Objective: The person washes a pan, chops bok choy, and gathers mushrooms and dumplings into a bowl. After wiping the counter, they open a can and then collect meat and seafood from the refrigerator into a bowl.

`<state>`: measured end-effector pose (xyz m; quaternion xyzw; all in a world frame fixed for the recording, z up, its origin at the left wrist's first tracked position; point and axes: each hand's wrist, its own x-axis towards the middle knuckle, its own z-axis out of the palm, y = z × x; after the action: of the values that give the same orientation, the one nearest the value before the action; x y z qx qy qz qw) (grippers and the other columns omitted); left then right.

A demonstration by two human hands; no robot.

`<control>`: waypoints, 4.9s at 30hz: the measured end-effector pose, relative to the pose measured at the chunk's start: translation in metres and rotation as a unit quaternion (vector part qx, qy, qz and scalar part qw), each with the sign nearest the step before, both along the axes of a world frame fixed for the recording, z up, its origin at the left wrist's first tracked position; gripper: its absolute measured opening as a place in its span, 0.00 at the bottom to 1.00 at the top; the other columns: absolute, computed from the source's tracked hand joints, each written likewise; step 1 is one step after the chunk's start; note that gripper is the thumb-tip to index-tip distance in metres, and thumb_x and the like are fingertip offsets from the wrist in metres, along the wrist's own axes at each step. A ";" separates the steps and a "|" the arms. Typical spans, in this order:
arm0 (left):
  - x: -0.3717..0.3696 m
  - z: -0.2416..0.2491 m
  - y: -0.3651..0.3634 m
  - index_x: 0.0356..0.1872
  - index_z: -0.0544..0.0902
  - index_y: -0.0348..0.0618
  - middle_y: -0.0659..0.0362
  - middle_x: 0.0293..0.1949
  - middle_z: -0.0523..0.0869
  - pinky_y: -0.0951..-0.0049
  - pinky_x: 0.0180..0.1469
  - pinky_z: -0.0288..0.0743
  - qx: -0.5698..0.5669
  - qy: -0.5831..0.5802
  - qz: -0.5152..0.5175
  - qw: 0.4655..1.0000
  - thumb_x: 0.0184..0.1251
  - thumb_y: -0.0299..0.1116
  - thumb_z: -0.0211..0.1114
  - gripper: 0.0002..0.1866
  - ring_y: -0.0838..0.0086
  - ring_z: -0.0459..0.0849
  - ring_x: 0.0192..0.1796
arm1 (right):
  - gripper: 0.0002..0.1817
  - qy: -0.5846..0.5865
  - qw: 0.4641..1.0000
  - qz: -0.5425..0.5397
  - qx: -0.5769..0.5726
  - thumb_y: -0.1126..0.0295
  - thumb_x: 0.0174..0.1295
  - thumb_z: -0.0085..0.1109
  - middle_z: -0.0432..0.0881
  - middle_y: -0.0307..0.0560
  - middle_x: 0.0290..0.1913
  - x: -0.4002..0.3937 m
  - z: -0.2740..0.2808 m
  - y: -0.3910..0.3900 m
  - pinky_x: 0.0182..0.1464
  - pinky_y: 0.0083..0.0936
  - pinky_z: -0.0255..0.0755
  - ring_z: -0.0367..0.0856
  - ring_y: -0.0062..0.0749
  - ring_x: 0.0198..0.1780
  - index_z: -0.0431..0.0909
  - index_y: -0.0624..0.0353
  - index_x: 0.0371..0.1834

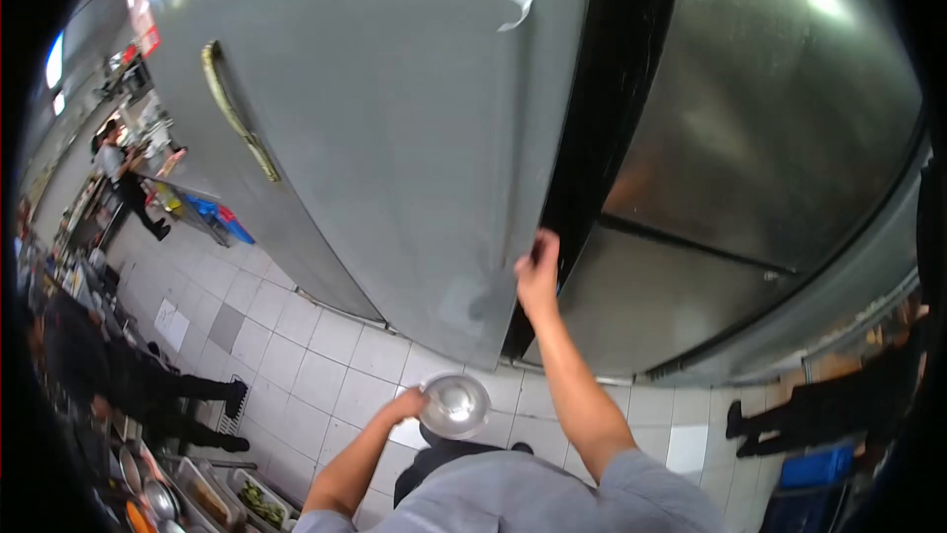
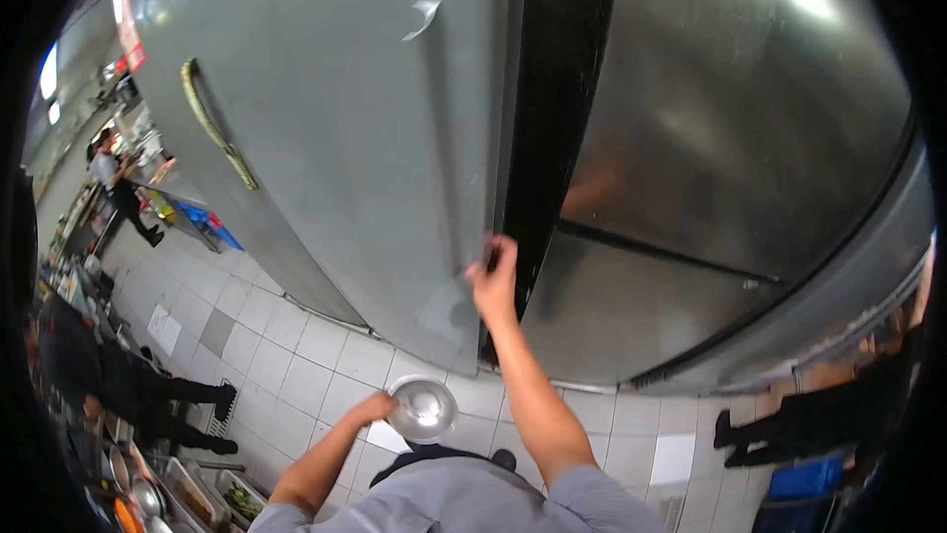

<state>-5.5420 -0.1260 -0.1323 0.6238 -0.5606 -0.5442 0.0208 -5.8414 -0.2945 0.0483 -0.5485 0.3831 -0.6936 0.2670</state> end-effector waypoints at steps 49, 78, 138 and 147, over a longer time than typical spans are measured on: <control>0.068 -0.025 -0.058 0.59 0.74 0.26 0.43 0.49 0.84 0.65 0.53 0.76 -0.018 0.186 0.340 0.922 0.63 0.35 0.57 0.26 0.61 0.83 0.49 | 0.26 0.540 0.840 -0.056 0.023 0.57 0.56 0.67 0.82 0.56 0.51 0.105 0.167 -0.451 0.57 0.36 0.72 0.80 0.46 0.52 0.79 0.58 0.55; 0.028 0.149 -0.239 0.54 0.73 0.28 0.46 0.49 0.82 0.56 0.45 0.85 0.018 0.451 0.405 0.795 0.56 0.26 0.54 0.22 0.59 0.85 0.46 | 0.17 0.433 0.810 0.395 0.001 0.64 0.57 0.66 0.83 0.48 0.47 0.138 0.161 -0.203 0.54 0.30 0.73 0.80 0.38 0.48 0.83 0.56 0.50; 0.075 0.088 -0.206 0.59 0.68 0.23 0.41 0.50 0.81 0.48 0.45 0.86 0.046 0.457 0.398 0.794 0.56 0.20 0.53 0.25 0.49 0.87 0.45 | 0.16 0.509 0.817 -0.246 -0.119 0.54 0.59 0.64 0.84 0.49 0.48 0.100 0.421 -0.349 0.56 0.46 0.68 0.80 0.46 0.53 0.86 0.51 0.43; 0.073 0.098 -0.208 0.56 0.73 0.26 0.44 0.49 0.83 0.54 0.43 0.86 0.041 0.439 0.406 0.801 0.57 0.22 0.54 0.23 0.54 0.87 0.44 | 0.39 0.607 0.774 -0.180 0.025 0.33 0.65 0.43 0.69 0.58 0.69 0.085 0.479 -0.438 0.72 0.41 0.57 0.65 0.49 0.71 0.75 0.55 0.64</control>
<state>-5.4690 -0.3338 -0.0339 0.4889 -0.1642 -0.7241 0.4579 -5.7568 -0.7324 0.5270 -0.7698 0.5743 -0.2423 -0.1373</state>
